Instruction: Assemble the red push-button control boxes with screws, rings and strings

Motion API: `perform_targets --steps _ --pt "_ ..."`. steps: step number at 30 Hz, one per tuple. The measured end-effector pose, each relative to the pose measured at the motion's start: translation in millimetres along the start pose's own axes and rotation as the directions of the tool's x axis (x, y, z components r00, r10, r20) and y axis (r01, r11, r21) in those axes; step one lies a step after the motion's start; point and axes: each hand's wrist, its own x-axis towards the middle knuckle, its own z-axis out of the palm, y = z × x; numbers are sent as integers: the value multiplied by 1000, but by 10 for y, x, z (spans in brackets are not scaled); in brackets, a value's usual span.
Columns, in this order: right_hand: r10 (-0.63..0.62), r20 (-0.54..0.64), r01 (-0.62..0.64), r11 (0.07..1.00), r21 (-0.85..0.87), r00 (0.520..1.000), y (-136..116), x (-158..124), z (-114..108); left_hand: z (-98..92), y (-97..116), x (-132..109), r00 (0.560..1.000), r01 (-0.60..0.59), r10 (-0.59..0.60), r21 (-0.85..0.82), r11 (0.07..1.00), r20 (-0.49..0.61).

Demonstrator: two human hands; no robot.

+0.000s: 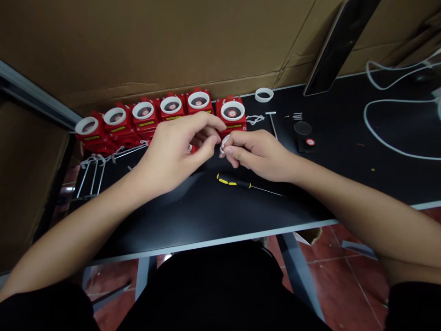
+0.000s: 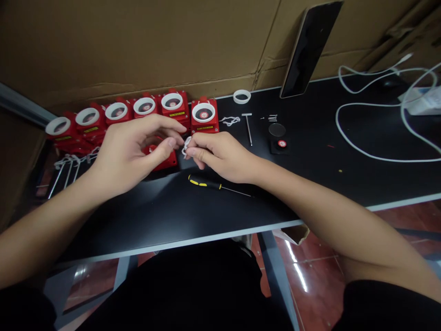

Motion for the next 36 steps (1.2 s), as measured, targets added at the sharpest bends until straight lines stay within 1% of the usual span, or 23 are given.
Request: perform_targets --steps 4,7,9,13,17,21,24,26,29,31,32,34,36 --pt "53 43 -53 999 0 998 -12 -1 -40 8 -29 11 999 -1 4 -74 997 42" --pt "62 50 -62 998 6 997 -38 -9 -47 49 -46 3 998 60 -56 -122 991 30" --pt "52 51 -53 999 13 997 -61 -14 -42 90 -63 -10 995 102 -100 -183 978 20" --pt "52 74 -54 998 26 996 -93 -25 -35 151 -89 -31 988 149 -151 -295 944 19" --pt "103 123 -111 992 62 987 -87 -35 -52 144 -74 -27 981 171 -190 -308 936 -33" --pt "128 143 -140 987 79 981 -66 -42 -75 136 -94 -15 981 162 -189 -326 931 -51" --pt "143 158 -153 987 53 977 -56 -48 -82 146 -138 -14 978 174 -203 -352 920 -47" --pt "124 159 -125 992 1 980 -51 -50 -87 152 -163 -15 977 179 -209 -366 913 -42" --pt "45 107 -31 992 -124 993 -50 -48 -109 159 -185 -15 978 177 -207 -377 909 -40" --pt "-1 31 8 981 -195 1000 -61 -47 -132 166 -195 -13 975 192 -218 -382 904 -27" --pt "-13 -17 9 979 -204 1000 -72 -47 -143 172 -199 -12 974 202 -227 -387 900 -20" --pt "-10 -111 -7 988 -154 994 -104 -49 -155 190 -206 -10 969 221 -245 -404 888 -9" --pt "9 -160 -20 998 -62 987 -144 -52 -147 214 -206 -11 965 236 -261 -433 870 1"
